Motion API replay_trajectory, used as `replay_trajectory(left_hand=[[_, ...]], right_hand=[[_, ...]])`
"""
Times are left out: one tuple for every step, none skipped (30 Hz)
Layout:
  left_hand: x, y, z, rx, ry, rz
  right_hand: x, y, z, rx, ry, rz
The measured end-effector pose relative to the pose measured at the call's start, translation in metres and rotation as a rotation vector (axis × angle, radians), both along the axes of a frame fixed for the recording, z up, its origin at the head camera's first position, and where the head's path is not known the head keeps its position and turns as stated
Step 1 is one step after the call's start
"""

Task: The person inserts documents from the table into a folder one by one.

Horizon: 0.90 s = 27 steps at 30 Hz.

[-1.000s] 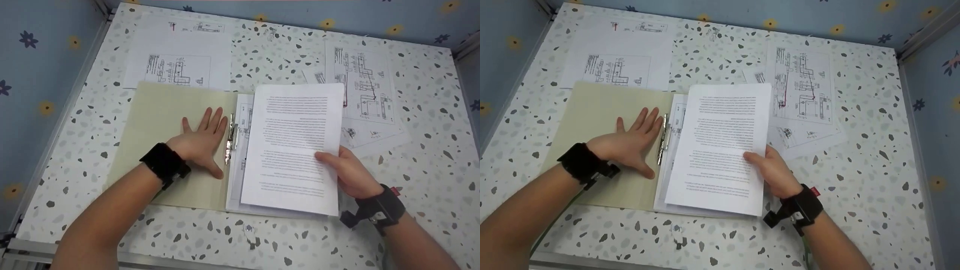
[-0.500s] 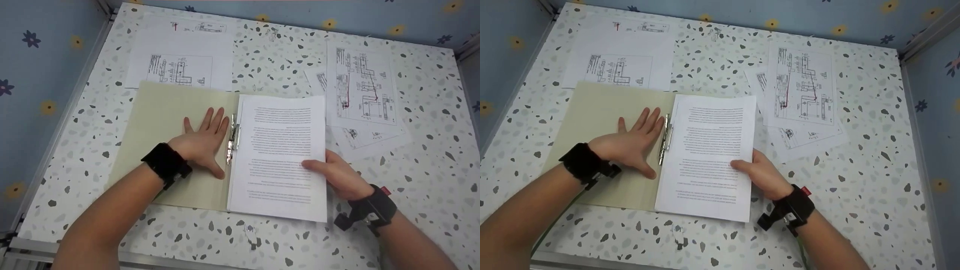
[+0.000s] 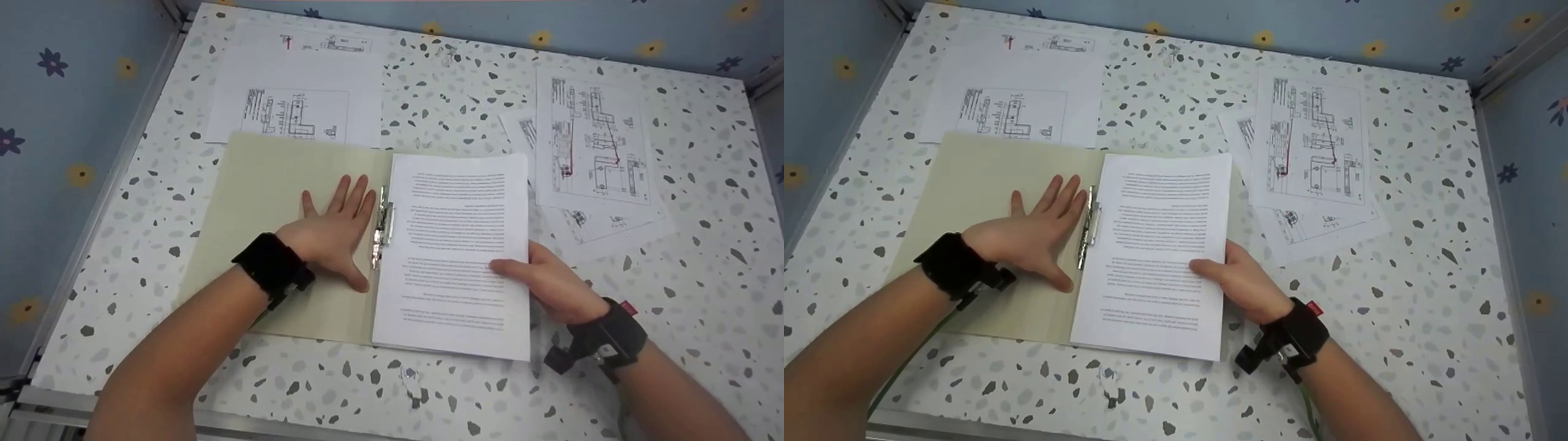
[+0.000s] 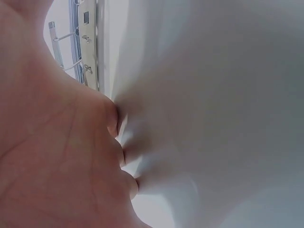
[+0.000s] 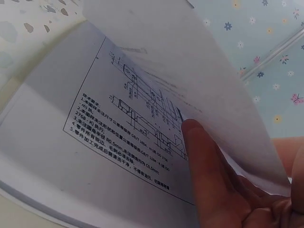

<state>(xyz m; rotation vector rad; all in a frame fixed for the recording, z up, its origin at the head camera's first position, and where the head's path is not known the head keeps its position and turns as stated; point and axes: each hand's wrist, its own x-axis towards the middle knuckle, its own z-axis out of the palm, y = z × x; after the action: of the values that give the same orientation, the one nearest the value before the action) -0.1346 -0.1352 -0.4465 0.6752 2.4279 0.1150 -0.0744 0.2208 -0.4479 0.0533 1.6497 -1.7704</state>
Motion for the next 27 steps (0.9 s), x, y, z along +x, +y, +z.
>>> replay_trajectory(left_hand=[[0.000, 0.000, 0.000, -0.002, 0.002, -0.001], [0.000, 0.000, -0.001, -0.006, 0.004, -0.002], [0.000, 0.000, -0.001, -0.010, 0.006, -0.004], [0.000, 0.000, -0.001, -0.011, 0.007, -0.004], [0.000, 0.000, -0.001, -0.012, 0.007, -0.003], [0.000, 0.000, -0.001, -0.011, 0.007, -0.003], [0.001, 0.000, -0.001, -0.010, 0.006, -0.001], [0.001, 0.000, 0.000, -0.011, 0.006, -0.001], [0.001, 0.000, 0.000, -0.011, 0.005, 0.000], [0.001, 0.000, 0.000, -0.009, 0.005, 0.000], [0.001, 0.000, 0.000, -0.010, 0.005, -0.001], [0.001, 0.000, 0.000, -0.010, 0.005, -0.002], [0.001, 0.000, 0.000, -0.010, 0.005, -0.003], [0.001, 0.000, 0.000, -0.009, 0.005, -0.004], [0.001, 0.000, 0.000, -0.009, 0.005, -0.006], [0.000, 0.000, 0.000, -0.008, 0.007, -0.007], [0.000, 0.000, 0.000, -0.008, 0.007, -0.007], [0.000, 0.000, 0.000, -0.008, 0.007, -0.006], [0.001, 0.000, 0.000, -0.008, 0.007, -0.006], [0.000, 0.000, -0.001, -0.009, 0.008, -0.005], [0.000, 0.000, -0.001, -0.010, 0.010, -0.005], [0.000, 0.000, -0.001, -0.012, 0.013, -0.006], [0.000, -0.001, -0.001, -0.013, 0.015, -0.007], [0.000, -0.001, -0.002, -0.014, 0.017, -0.008], [0.000, -0.001, -0.002, -0.015, 0.018, -0.009], [0.000, -0.001, -0.002, -0.015, 0.019, -0.010], [-0.001, -0.001, -0.002, -0.017, 0.016, -0.010]], right_hand=[[0.000, 0.000, 0.000, 0.004, 0.005, 0.000], [-0.001, 0.000, 0.000, 0.010, 0.008, -0.002], [-0.001, 0.000, 0.000, 0.015, 0.012, -0.002], [-0.001, 0.000, 0.000, 0.017, 0.012, -0.003], [-0.001, 0.000, 0.001, 0.016, 0.011, 0.000], [-0.002, 0.000, 0.001, 0.015, 0.010, 0.002], [-0.002, 0.000, 0.001, 0.015, 0.010, 0.006], [-0.002, 0.000, 0.001, 0.014, 0.010, 0.008], [-0.002, 0.000, 0.002, 0.015, 0.013, 0.012], [-0.002, 0.000, 0.002, 0.017, 0.016, 0.013], [-0.002, 0.000, 0.002, 0.020, 0.019, 0.014], [-0.003, 0.000, 0.002, 0.023, 0.021, 0.013], [-0.003, 0.000, 0.002, 0.027, 0.023, 0.013], [-0.003, 0.000, 0.002, 0.029, 0.024, 0.012], [-0.003, 0.000, 0.001, 0.030, 0.025, 0.012], [-0.003, 0.000, 0.001, 0.030, 0.022, 0.012], [-0.003, 0.000, 0.001, 0.034, 0.022, 0.014], [-0.003, 0.001, 0.001, 0.040, 0.024, 0.018], [-0.003, 0.001, 0.002, 0.050, 0.028, 0.024], [-0.003, 0.002, 0.002, 0.066, 0.033, 0.032], [-0.003, 0.002, 0.004, 0.084, 0.042, 0.043], [-0.003, 0.003, 0.006, 0.109, 0.055, 0.056], [-0.003, 0.004, 0.008, 0.147, 0.073, 0.072], [-0.003, 0.005, 0.011, 0.186, 0.091, 0.088], [-0.003, 0.007, 0.015, 0.238, 0.116, 0.104], [-0.002, 0.008, 0.019, 0.299, 0.149, 0.118], [-0.001, 0.010, 0.024, 0.360, 0.182, 0.125]])
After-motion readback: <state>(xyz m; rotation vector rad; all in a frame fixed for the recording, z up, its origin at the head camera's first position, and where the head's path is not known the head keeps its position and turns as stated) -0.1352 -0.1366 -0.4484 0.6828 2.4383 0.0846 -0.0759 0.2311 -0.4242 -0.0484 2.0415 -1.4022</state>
